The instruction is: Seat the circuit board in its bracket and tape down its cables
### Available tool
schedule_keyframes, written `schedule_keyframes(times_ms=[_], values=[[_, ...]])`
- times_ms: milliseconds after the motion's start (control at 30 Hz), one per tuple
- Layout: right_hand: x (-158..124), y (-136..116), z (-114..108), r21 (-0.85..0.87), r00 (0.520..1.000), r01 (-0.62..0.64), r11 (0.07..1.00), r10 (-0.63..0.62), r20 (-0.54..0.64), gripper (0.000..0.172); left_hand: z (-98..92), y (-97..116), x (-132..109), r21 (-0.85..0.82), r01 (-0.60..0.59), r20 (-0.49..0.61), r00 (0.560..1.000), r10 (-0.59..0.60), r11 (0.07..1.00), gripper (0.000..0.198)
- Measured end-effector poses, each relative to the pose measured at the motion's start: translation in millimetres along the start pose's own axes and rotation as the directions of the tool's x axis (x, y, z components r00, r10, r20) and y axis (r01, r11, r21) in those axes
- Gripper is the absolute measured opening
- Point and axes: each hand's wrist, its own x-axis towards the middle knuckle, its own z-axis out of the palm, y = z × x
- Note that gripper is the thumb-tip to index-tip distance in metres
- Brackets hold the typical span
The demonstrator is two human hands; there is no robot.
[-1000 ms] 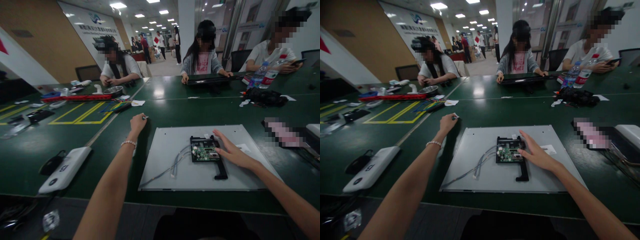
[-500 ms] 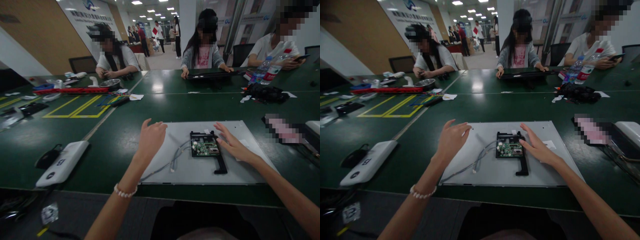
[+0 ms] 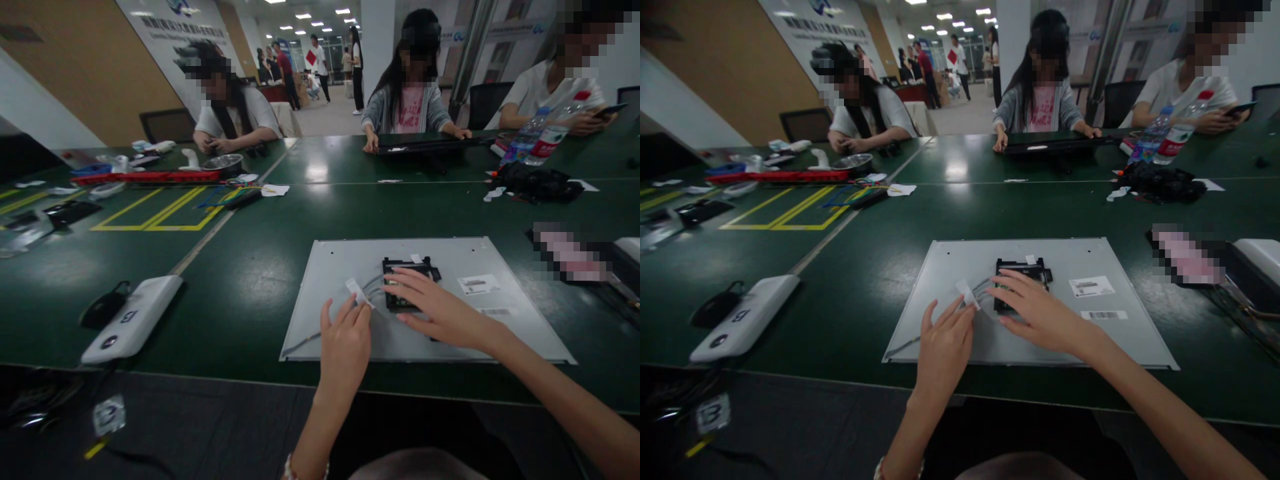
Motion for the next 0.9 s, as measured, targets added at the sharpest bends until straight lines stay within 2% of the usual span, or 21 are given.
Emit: schedule_keyframes(times_ms=[200,333,567,733,900], values=[[11,-10,10,-0.095,0.994,0.105,0.990,-0.103,0.027,0.042,-4.4,0,-2,-0.044,0.046,-0.036,0.998,-0.048,0.998,0.031],[18,-18,12,-0.138,0.990,0.141,0.980,-0.135,0.051,0.035,-4.7,-5,5,-0.034,0.160,-0.075,0.984,-0.162,0.987,0.037],[26,-25,21,-0.188,0.986,0.161,0.969,-0.149,0.076,0.032,5.0,-3,11,0.010,0.225,0.009,0.974,-0.225,0.974,0.034],[19,-32,23,-0.181,0.983,0.135,0.974,-0.109,0.146,0.041,3.5,0,8,0.046,0.230,0.074,0.970,-0.233,0.972,0.037],[0,-43,26,-0.119,0.978,0.057,0.991,-0.031,0.208,0.065,1.3,2,11,0.075,0.249,0.097,0.962,-0.255,0.966,0.039]])
